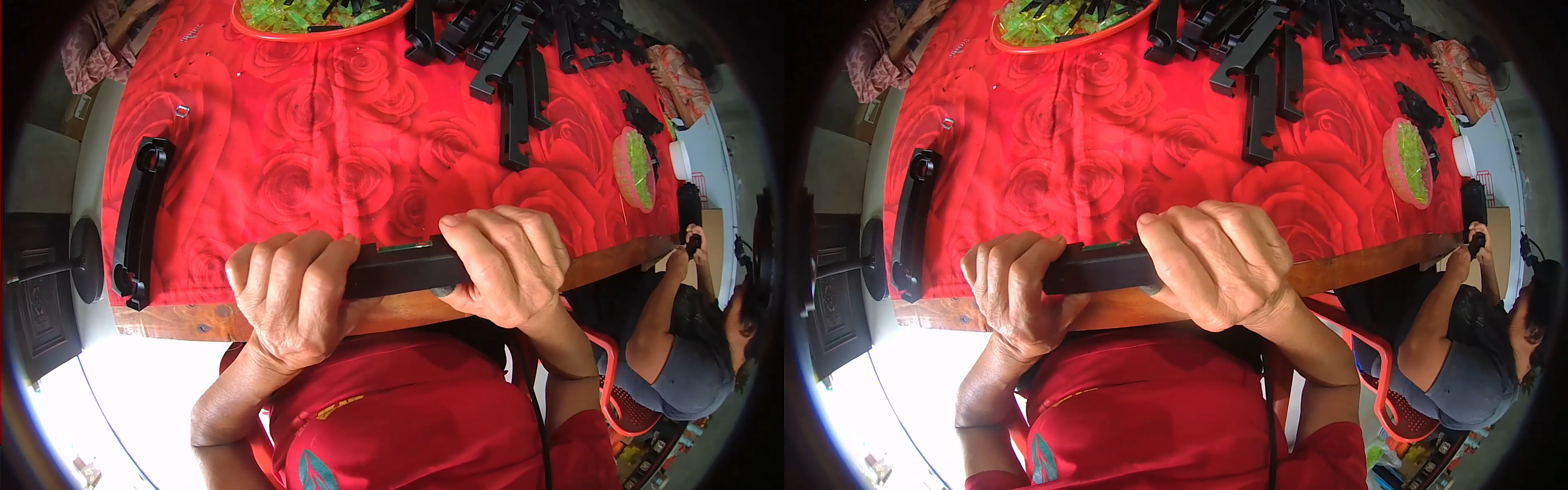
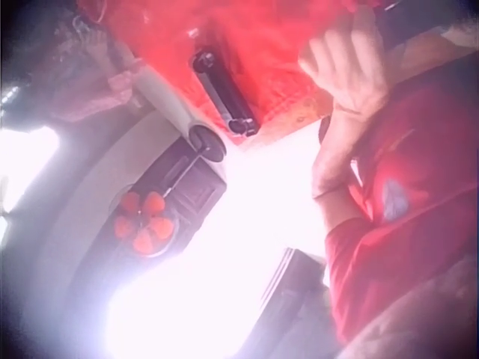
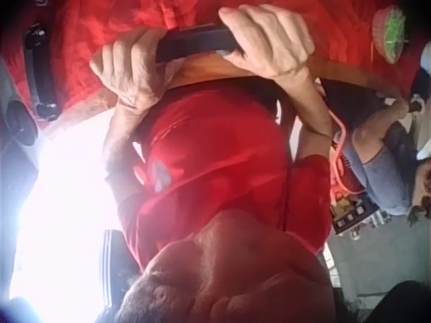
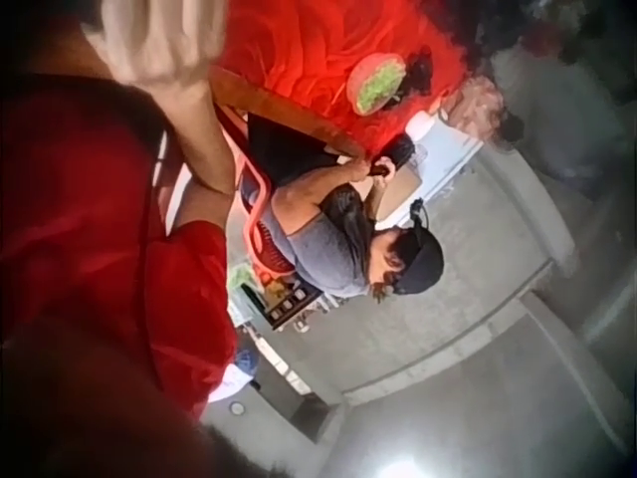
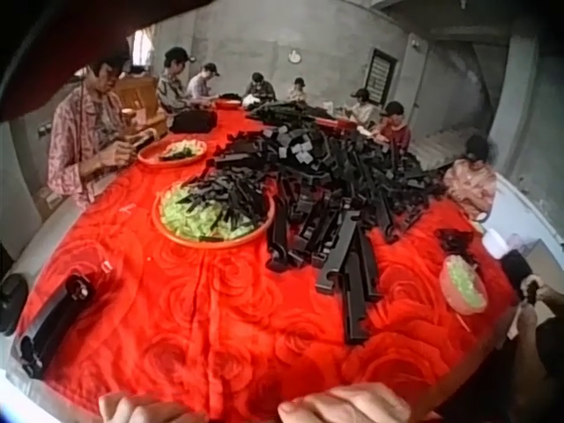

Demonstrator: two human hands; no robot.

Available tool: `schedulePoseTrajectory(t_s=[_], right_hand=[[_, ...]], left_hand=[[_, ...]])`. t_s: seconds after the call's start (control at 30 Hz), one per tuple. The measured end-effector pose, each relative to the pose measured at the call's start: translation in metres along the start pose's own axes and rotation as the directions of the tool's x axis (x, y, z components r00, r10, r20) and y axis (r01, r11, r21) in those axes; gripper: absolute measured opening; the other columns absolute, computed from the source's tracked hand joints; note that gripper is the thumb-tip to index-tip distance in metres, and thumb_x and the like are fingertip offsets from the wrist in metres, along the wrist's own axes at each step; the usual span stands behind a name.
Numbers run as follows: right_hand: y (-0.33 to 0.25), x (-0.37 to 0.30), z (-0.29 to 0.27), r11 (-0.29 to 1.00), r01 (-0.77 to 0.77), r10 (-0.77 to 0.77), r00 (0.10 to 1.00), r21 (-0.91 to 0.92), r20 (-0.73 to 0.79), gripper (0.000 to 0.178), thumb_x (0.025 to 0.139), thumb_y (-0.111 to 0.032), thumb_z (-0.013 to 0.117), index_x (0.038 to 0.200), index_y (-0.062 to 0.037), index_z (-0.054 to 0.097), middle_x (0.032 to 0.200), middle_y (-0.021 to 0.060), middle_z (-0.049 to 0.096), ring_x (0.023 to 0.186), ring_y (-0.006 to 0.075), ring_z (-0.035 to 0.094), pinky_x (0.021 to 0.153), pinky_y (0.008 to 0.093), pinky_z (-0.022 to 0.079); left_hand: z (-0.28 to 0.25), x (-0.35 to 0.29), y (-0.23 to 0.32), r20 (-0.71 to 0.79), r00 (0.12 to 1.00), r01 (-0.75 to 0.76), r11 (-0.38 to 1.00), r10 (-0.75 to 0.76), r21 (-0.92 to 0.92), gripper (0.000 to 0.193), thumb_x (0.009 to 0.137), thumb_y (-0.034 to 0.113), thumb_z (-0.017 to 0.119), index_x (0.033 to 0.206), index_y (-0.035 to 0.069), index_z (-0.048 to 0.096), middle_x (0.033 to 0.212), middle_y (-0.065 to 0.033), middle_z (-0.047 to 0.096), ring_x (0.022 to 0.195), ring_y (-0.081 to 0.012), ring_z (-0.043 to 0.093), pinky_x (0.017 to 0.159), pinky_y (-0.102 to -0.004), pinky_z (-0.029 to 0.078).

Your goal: The person assembles plastic parts by picking up small plastic components and green inserts from trays and pressing them into black plastic casings by hand.

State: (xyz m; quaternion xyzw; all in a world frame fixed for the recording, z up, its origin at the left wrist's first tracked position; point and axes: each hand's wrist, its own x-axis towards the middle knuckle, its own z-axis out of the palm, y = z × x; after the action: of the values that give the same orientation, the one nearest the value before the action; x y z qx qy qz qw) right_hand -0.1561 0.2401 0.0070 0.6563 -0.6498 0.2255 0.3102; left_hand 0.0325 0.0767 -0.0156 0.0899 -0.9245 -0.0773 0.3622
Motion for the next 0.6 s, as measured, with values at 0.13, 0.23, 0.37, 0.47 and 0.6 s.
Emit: schedulePoseTrajectory(t_s=[0.13, 0.23, 0.37, 0.47, 0.6], right_hand=[[0.000, -0.002, -0.002, 1.000, -0.006, 0.007, 0.999, 0.021, -0.048, 0.032, 0.085, -0.033, 0.082, 0.101, -0.0053, 0.076, 0.082, 0.0057, 0.069, 0.070, 0.0218, 0.065, 0.061, 0.0316, 0.054], [0.001, -0.003, 0.001, 0.999, -0.018, 0.018, 1.000, 0.038, -0.016, 0.032, 0.085, -0.033, 0.083, 0.100, -0.0057, 0.075, 0.081, 0.0052, 0.069, 0.068, 0.0217, 0.064, 0.059, 0.0312, 0.053], [-0.003, -0.006, 0.008, 0.991, -0.084, 0.079, 0.995, 0.104, 0.055, 0.029, 0.085, -0.030, 0.084, 0.096, -0.0058, 0.072, 0.079, 0.0056, 0.068, 0.064, 0.0219, 0.063, 0.058, 0.0323, 0.051], [0.003, -0.011, 0.015, 0.973, -0.112, 0.088, 0.988, 0.202, 0.125, 0.027, 0.086, -0.028, 0.083, 0.094, -0.0055, 0.071, 0.079, 0.0062, 0.068, 0.064, 0.0222, 0.063, 0.058, 0.0331, 0.050], [0.013, -0.001, 0.014, 0.822, -0.390, 0.212, 0.886, 0.415, 0.413, 0.028, 0.075, -0.016, 0.084, 0.097, -0.0027, 0.072, 0.081, 0.0095, 0.072, 0.065, 0.0258, 0.066, 0.061, 0.0367, 0.052]], left_hand=[[-0.007, -0.006, 0.001, 0.056, 0.998, 0.021, 1.000, -0.020, -0.017, 0.061, 0.071, 0.042, 0.088, 0.118, 0.010, 0.067, 0.104, -0.0074, 0.067, 0.094, -0.0258, 0.065, 0.090, -0.0428, 0.041], [-0.004, -0.002, 0.001, 0.054, 0.998, 0.020, 1.000, -0.019, -0.022, 0.059, 0.071, 0.041, 0.088, 0.116, 0.009, 0.067, 0.104, -0.0077, 0.067, 0.093, -0.0268, 0.066, 0.089, -0.0431, 0.042], [0.000, 0.000, 0.000, 0.143, 0.989, 0.056, 0.996, -0.045, -0.068, 0.053, 0.075, 0.040, 0.086, 0.112, 0.007, 0.066, 0.098, -0.0090, 0.067, 0.088, -0.0291, 0.066, 0.083, -0.0434, 0.043], [0.002, 0.005, -0.001, 0.187, 0.980, 0.093, 0.990, -0.072, -0.105, 0.047, 0.074, 0.033, 0.086, 0.108, 0.007, 0.066, 0.093, -0.0092, 0.066, 0.085, -0.0290, 0.065, 0.079, -0.0425, 0.043], [-0.006, 0.029, -0.005, 0.394, 0.900, 0.254, 0.959, -0.188, -0.123, 0.037, 0.074, 0.021, 0.083, 0.103, 0.005, 0.068, 0.086, -0.0101, 0.066, 0.077, -0.0273, 0.065, 0.072, -0.0407, 0.045]])
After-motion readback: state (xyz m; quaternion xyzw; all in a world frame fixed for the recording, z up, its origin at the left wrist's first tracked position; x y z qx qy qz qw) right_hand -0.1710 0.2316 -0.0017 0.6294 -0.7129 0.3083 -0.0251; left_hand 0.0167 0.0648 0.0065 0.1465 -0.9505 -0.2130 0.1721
